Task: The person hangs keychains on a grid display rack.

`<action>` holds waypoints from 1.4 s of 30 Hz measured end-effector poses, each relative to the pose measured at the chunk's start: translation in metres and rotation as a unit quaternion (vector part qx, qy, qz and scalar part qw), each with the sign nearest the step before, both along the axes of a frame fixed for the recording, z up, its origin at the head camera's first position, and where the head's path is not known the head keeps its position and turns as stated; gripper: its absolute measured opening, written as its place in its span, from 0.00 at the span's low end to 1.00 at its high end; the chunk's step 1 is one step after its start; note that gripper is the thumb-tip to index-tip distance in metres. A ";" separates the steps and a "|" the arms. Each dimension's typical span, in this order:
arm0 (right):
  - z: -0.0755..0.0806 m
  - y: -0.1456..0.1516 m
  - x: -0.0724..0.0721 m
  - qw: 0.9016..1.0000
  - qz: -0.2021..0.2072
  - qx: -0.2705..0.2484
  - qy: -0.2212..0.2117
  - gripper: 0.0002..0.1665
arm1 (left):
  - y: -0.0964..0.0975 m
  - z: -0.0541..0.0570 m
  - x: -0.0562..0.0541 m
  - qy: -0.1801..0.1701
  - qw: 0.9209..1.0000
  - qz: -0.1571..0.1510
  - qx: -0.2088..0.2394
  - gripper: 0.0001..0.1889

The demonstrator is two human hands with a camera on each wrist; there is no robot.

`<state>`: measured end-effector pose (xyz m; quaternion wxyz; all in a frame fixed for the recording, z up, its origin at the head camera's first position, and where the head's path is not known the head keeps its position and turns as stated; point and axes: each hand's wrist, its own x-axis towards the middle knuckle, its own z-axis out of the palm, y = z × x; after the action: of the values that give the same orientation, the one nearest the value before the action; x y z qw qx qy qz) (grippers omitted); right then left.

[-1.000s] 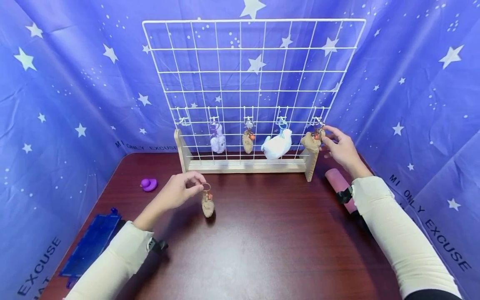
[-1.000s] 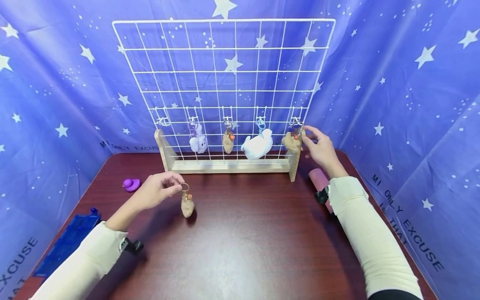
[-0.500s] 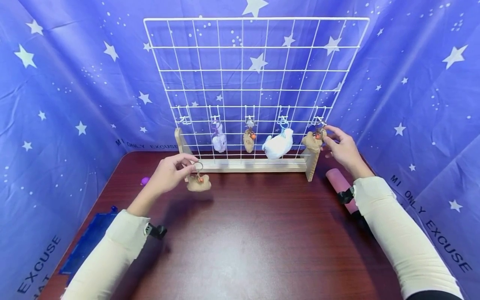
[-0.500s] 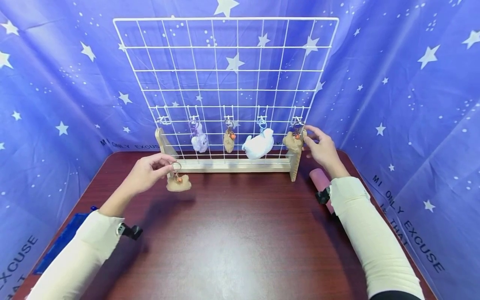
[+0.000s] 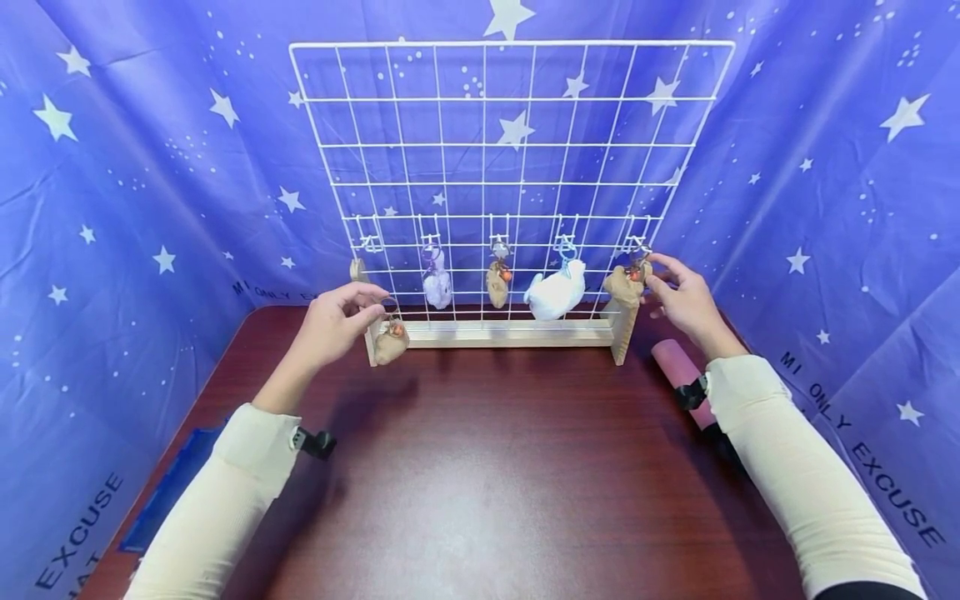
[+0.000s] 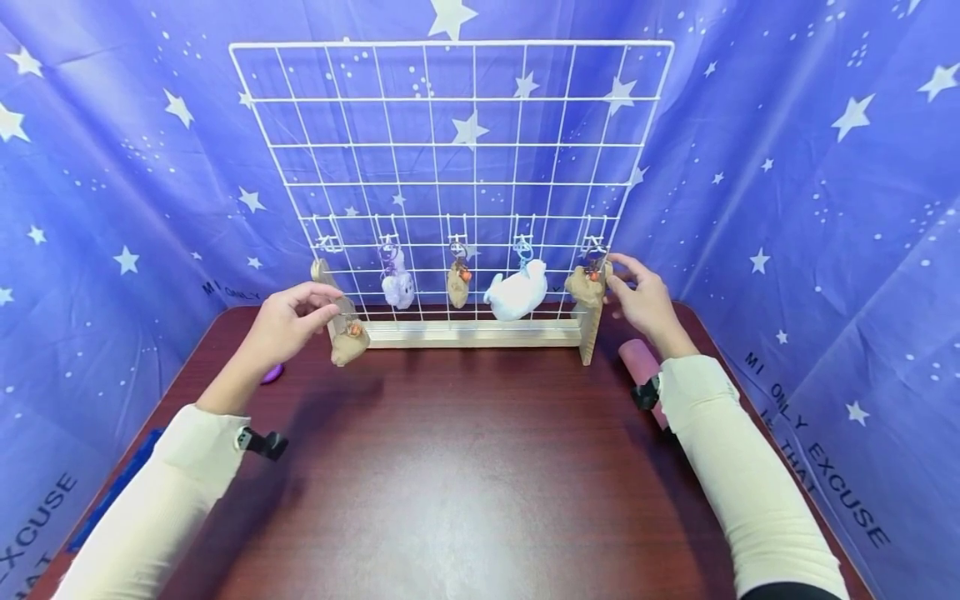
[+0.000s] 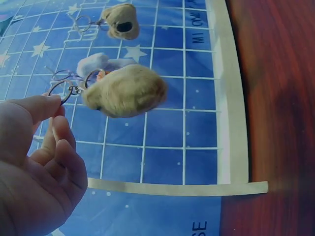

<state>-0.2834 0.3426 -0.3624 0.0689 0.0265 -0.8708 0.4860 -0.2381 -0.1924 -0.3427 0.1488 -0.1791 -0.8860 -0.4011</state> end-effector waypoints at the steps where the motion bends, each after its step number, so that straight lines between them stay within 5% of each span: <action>1: 0.000 0.000 0.000 1.000 0.000 0.001 0.001 0.30 | 0.000 0.001 -0.001 0.004 1.000 0.004 0.001 0.11; 15: 0.001 -0.002 0.002 1.000 -0.003 0.008 0.005 0.30 | -0.002 0.017 -0.015 0.036 0.996 0.067 0.048 0.12; 27: 0.000 0.000 0.001 1.000 0.002 0.003 -0.001 0.30 | -0.002 0.027 -0.025 0.062 0.987 0.087 0.121 0.12; 42: -0.001 0.000 0.001 1.000 0.001 0.014 0.012 0.30 | 0.002 0.030 -0.031 0.032 0.984 0.102 0.144 0.13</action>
<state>-0.2827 0.3424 -0.3636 0.0786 0.0347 -0.8767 0.4733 -0.2691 -0.1908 -0.3124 0.2412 -0.0768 -0.8273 -0.5016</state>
